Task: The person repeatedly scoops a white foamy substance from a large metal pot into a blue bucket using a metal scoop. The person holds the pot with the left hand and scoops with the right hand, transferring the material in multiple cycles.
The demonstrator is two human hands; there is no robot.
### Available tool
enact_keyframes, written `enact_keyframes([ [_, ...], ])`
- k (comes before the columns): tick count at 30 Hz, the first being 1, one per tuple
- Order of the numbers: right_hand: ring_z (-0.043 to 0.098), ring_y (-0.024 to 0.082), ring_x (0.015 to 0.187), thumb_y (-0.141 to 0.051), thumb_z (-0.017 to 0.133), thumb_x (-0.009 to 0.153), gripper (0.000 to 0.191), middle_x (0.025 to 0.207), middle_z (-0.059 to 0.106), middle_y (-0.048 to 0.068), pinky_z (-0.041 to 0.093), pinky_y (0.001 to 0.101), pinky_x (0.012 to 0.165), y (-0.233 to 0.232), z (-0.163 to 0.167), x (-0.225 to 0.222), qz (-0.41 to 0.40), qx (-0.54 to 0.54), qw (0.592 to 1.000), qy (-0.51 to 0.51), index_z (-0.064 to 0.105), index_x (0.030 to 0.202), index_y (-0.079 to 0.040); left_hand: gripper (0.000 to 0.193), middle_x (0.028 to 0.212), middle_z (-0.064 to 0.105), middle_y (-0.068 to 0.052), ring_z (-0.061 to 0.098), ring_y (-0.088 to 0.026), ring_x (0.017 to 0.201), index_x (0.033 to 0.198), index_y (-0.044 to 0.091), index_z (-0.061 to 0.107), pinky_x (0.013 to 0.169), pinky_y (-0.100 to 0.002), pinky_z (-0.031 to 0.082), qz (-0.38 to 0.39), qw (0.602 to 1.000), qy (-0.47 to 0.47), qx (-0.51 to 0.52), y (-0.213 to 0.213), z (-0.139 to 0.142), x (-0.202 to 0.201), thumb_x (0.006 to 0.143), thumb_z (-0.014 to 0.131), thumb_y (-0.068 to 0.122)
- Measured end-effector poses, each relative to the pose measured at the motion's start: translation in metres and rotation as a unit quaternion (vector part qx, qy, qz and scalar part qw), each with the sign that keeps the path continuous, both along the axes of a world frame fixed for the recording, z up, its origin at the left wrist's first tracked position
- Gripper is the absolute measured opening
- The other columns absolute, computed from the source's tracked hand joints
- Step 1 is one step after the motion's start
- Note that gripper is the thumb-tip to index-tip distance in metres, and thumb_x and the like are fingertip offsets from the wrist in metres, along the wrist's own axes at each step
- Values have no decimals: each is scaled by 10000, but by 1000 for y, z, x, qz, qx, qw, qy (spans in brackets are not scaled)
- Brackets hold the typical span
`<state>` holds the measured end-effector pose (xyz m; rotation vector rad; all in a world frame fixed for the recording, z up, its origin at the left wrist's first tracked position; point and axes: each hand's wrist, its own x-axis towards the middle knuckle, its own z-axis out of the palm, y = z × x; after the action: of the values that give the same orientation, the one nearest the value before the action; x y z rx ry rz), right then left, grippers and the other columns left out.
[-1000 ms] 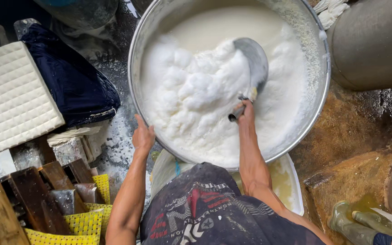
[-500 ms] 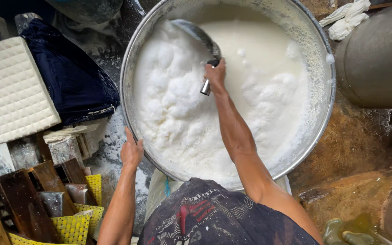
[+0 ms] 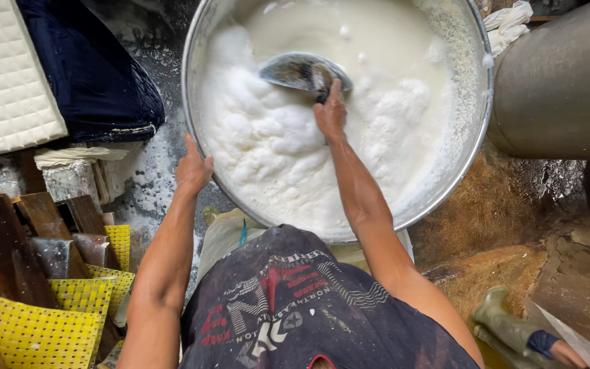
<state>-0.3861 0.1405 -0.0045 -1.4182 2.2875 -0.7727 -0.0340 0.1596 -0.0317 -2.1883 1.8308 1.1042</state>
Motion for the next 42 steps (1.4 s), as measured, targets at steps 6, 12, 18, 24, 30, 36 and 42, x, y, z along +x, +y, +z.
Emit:
enact_keyframes([
  [6,670,477,1082,-169,657,785,916,1201,673,305,517,500,997,74,-11,-20,-122,62,990,-16,220,1580,-47,1008,1219,671,-311,655,-487,1117,1635,102,-52,1009,-562,489,-36,999,15,14,-1,7,7,951,654,326],
  [12,643,447,1075,-78,647,797,753,1268,618,285,501,458,931,155,-16,-35,-168,-110,979,21,361,1487,17,1020,1222,655,-307,654,-485,1105,1602,57,-99,991,-561,485,-57,998,27,17,-3,1,14,960,640,341],
  [18,631,190,593,25,590,827,530,962,635,113,538,324,444,251,-20,-27,-358,-113,876,-302,473,1344,12,1028,1155,685,-323,667,-488,1084,1603,21,-71,996,-536,497,-70,997,42,8,-4,-2,18,954,655,352],
  [24,570,181,527,51,649,790,350,704,577,64,535,340,458,268,-39,-6,-501,-166,683,-505,574,1127,-5,1008,1152,687,-325,683,-482,1058,1606,-1,-67,985,-549,493,-61,997,48,12,-4,1,13,940,632,291],
  [30,584,218,580,-81,700,809,138,672,561,44,522,386,547,192,-53,-2,-463,-188,595,-630,616,918,-81,999,1145,689,-329,676,-493,1058,1609,-3,-60,979,-551,501,-51,998,28,16,-3,2,8,938,621,287],
  [36,600,283,588,-114,679,796,149,662,563,92,550,458,560,85,-43,-22,-414,-176,560,-696,564,853,-39,1004,1146,680,-345,671,-503,1058,1610,7,-43,972,-550,507,-46,999,-1,4,-6,-2,2,924,632,294],
  [42,581,267,516,-32,660,771,188,640,583,117,524,436,474,-21,-24,-48,-366,-158,624,-673,618,937,43,1001,1133,676,-359,661,-512,1063,1625,60,-46,972,-564,494,-7,1000,-26,13,-5,-13,-4,929,634,294],
])
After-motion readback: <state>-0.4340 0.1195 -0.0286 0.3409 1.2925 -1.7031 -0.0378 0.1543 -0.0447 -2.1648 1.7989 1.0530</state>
